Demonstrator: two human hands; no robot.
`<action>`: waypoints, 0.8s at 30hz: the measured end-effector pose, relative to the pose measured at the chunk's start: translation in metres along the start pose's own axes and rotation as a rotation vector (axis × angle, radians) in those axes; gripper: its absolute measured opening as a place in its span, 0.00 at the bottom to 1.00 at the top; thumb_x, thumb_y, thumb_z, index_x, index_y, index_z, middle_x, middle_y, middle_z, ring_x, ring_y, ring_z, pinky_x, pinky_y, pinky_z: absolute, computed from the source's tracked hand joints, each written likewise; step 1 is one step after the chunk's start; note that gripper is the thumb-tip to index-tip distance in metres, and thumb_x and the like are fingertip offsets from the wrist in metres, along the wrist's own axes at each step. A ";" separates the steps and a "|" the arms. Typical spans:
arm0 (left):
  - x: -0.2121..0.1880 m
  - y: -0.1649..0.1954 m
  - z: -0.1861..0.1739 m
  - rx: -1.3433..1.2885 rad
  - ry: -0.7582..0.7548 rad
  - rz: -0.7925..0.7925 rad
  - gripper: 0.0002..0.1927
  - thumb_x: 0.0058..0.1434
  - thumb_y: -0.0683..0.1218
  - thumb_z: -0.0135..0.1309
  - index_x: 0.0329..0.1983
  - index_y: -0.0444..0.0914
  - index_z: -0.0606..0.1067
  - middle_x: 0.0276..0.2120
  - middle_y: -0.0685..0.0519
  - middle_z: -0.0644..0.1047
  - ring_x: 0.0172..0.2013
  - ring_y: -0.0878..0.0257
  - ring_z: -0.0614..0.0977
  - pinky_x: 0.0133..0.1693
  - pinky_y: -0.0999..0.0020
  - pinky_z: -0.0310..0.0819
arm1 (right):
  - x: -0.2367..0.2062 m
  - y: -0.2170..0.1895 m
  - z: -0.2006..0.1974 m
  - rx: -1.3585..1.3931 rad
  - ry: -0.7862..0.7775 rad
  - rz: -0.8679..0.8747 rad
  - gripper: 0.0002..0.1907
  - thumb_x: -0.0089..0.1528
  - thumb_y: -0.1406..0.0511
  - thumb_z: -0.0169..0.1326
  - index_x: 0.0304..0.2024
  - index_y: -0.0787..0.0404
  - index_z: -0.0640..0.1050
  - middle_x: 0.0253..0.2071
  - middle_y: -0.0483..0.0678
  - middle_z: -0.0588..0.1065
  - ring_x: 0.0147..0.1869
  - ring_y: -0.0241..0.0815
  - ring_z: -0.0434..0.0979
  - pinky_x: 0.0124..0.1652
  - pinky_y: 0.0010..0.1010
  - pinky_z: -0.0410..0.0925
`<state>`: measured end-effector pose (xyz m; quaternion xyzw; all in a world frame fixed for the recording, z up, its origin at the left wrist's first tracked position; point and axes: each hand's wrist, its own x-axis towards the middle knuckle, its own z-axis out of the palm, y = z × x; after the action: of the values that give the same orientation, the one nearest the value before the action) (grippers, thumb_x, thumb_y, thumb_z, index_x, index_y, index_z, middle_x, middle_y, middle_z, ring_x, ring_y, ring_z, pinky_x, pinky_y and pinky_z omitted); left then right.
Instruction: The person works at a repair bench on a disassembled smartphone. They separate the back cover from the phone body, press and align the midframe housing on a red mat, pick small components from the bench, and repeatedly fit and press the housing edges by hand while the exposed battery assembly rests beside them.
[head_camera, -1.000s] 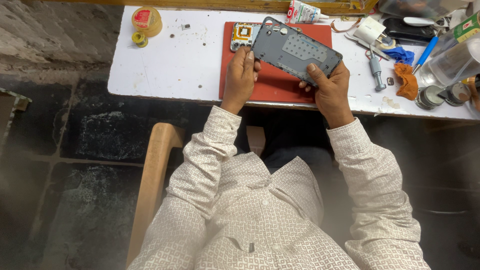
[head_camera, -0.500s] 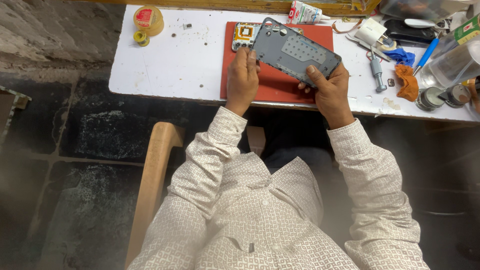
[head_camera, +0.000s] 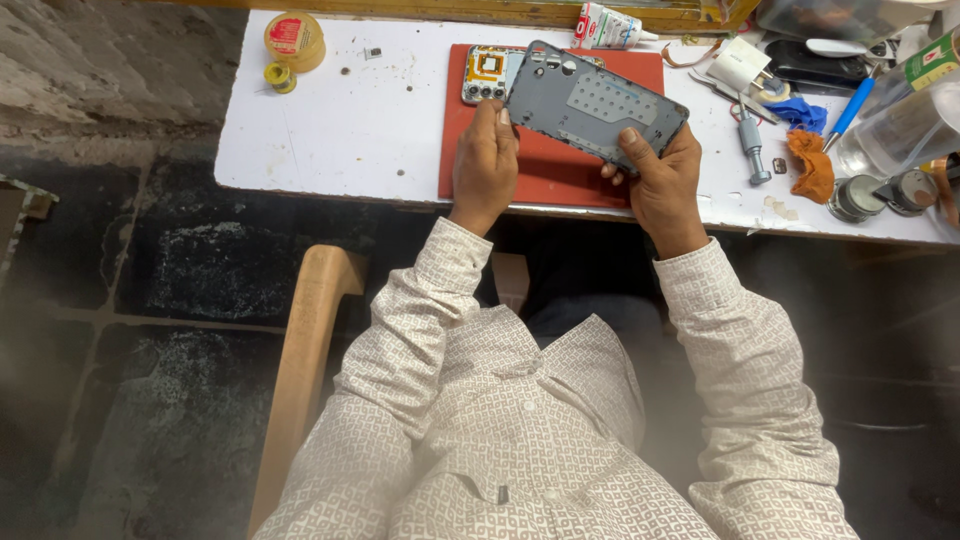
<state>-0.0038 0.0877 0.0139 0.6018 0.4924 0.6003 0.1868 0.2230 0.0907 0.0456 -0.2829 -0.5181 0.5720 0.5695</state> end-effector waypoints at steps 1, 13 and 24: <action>0.000 0.001 -0.001 -0.063 -0.017 -0.036 0.11 0.76 0.45 0.38 0.43 0.34 0.69 0.20 0.55 0.72 0.20 0.68 0.73 0.23 0.68 0.67 | 0.000 0.000 0.000 0.003 0.001 0.002 0.13 0.71 0.67 0.57 0.54 0.66 0.70 0.42 0.54 0.79 0.32 0.40 0.78 0.29 0.26 0.71; 0.005 0.007 -0.004 -0.202 -0.032 -0.102 0.13 0.76 0.47 0.43 0.36 0.36 0.69 0.21 0.58 0.71 0.22 0.70 0.73 0.24 0.70 0.68 | 0.000 -0.001 0.001 0.019 -0.026 0.014 0.14 0.71 0.67 0.57 0.55 0.66 0.70 0.43 0.54 0.79 0.32 0.40 0.78 0.29 0.26 0.71; 0.001 0.006 -0.001 0.044 0.016 -0.034 0.16 0.77 0.49 0.37 0.36 0.36 0.69 0.17 0.52 0.73 0.16 0.63 0.75 0.21 0.66 0.66 | 0.000 -0.004 0.002 0.017 -0.044 0.030 0.15 0.71 0.67 0.56 0.56 0.67 0.69 0.45 0.55 0.79 0.32 0.40 0.78 0.29 0.25 0.72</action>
<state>-0.0021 0.0852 0.0196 0.5924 0.5171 0.5910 0.1797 0.2229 0.0892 0.0498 -0.2730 -0.5213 0.5909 0.5519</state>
